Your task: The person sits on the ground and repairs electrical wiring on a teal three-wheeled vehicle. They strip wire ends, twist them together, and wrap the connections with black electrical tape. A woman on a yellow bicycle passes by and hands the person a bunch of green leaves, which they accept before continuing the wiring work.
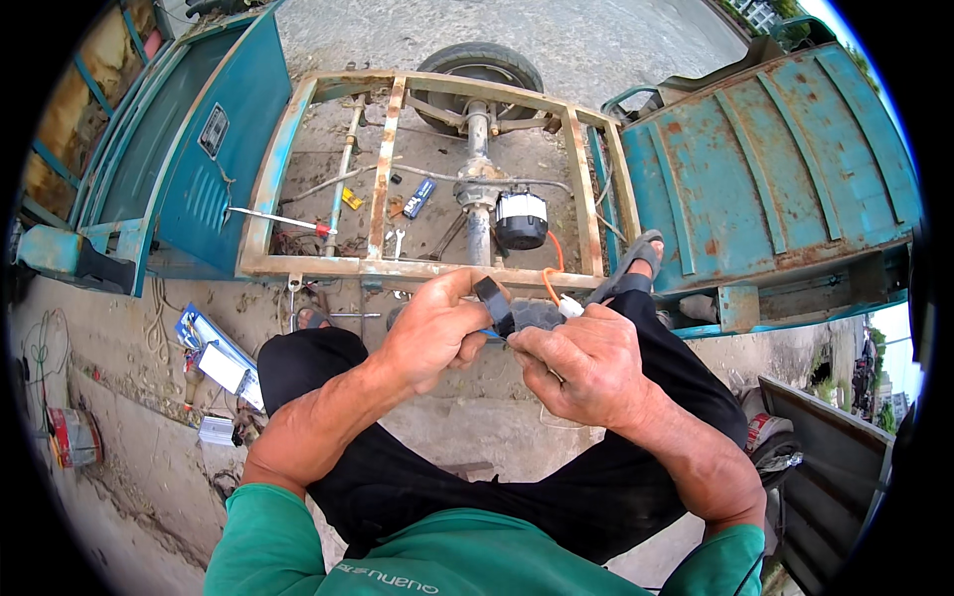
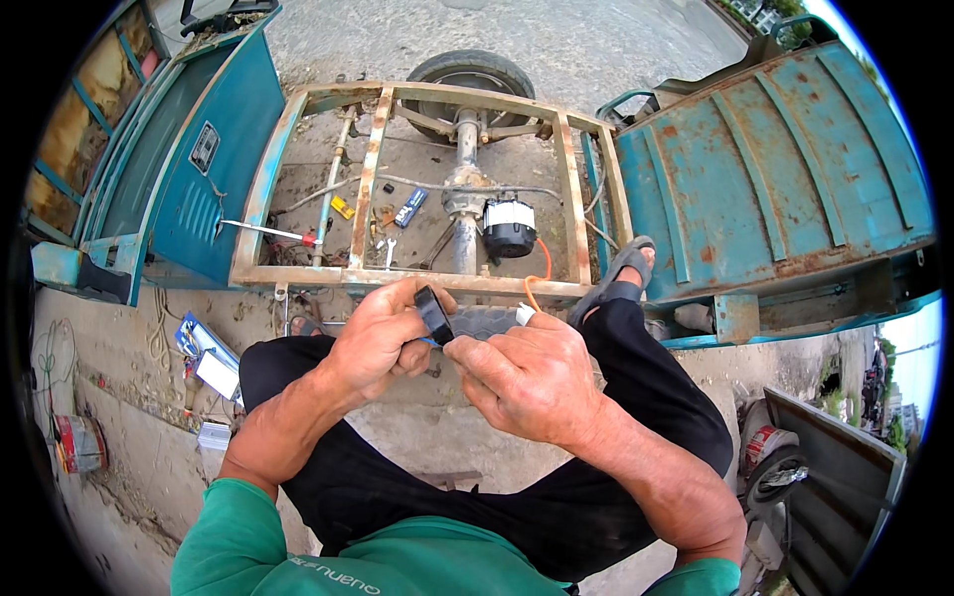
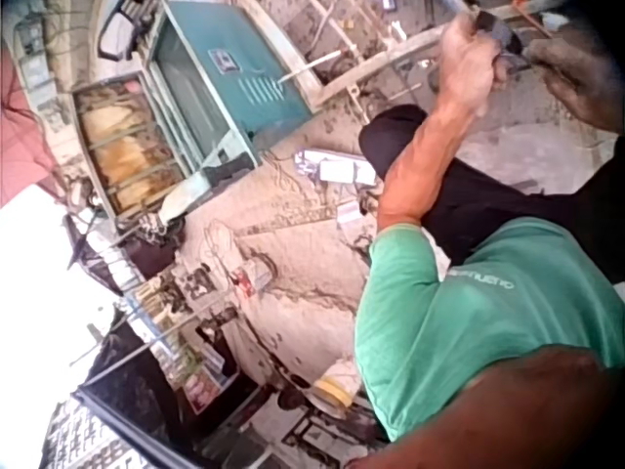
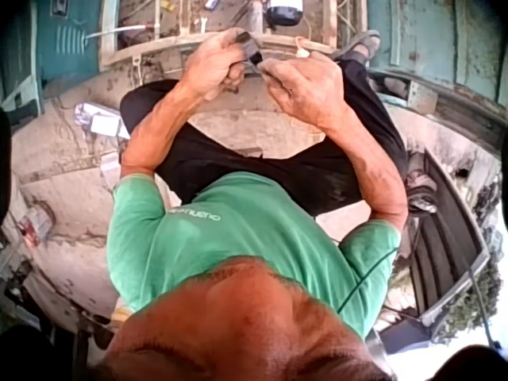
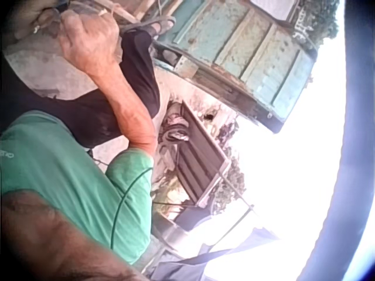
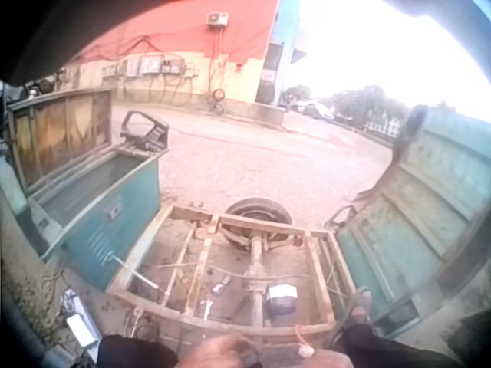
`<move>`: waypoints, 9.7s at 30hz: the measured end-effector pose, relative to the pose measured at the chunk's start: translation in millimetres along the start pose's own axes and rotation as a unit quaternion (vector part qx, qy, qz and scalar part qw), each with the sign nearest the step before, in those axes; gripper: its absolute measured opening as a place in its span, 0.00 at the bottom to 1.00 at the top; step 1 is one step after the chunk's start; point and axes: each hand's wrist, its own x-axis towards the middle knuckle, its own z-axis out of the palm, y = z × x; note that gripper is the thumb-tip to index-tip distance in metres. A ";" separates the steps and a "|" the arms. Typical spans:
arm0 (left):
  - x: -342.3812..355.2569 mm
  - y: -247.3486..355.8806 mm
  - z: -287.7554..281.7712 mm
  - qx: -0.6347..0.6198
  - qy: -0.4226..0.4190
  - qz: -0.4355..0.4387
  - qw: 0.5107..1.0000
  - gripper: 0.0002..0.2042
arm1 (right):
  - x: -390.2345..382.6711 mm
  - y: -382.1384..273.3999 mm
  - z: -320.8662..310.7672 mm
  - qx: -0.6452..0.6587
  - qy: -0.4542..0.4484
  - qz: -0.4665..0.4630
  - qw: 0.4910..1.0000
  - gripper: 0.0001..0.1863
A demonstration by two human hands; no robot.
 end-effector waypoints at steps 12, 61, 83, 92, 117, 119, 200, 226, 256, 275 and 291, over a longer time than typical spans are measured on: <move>3.9 5.7 -23.3 0.376 -0.068 0.308 0.871 0.15 | 4.3 4.1 -11.5 0.202 -0.078 0.268 0.939 0.10; 8.1 -9.0 -10.0 0.278 -0.026 0.423 0.862 0.10 | 6.7 -1.5 -17.6 0.289 -0.137 0.371 0.872 0.16; 1.8 12.2 -10.7 0.076 -0.014 0.093 0.993 0.17 | 9.3 -3.6 -13.3 0.186 -0.114 0.246 0.944 0.15; 1.7 4.9 -12.3 0.264 -0.072 0.101 0.957 0.12 | 3.2 2.2 -10.7 0.189 -0.112 0.305 0.927 0.12; 8.9 -5.8 -9.3 0.380 -0.068 0.490 0.782 0.13 | -0.8 3.0 -11.3 0.313 -0.122 0.342 0.878 0.13; 8.2 -11.6 -11.6 0.289 -0.056 0.418 0.860 0.07 | 0.6 0.1 -11.7 0.319 -0.103 0.330 0.882 0.13; -2.8 0.8 -10.1 0.258 -0.108 0.126 0.952 0.10 | -0.6 8.8 -14.3 0.135 -0.125 0.218 0.958 0.10; 2.5 4.7 -20.9 0.200 -0.131 0.115 0.964 0.09 | -4.4 14.4 -8.6 0.186 -0.086 0.188 0.961 0.09; -1.2 0.7 -5.7 0.467 -0.097 0.403 0.781 0.08 | 3.5 18.2 -5.5 0.399 -0.163 0.479 0.765 0.15; 2.2 1.1 -11.7 0.413 -0.045 0.239 0.878 0.08 | -7.3 -0.3 -5.2 0.060 -0.035 0.176 0.982 0.29; -1.5 -6.7 -1.9 0.487 -0.013 0.428 0.761 0.07 | 6.3 21.2 -23.2 0.335 -0.287 0.358 0.823 0.20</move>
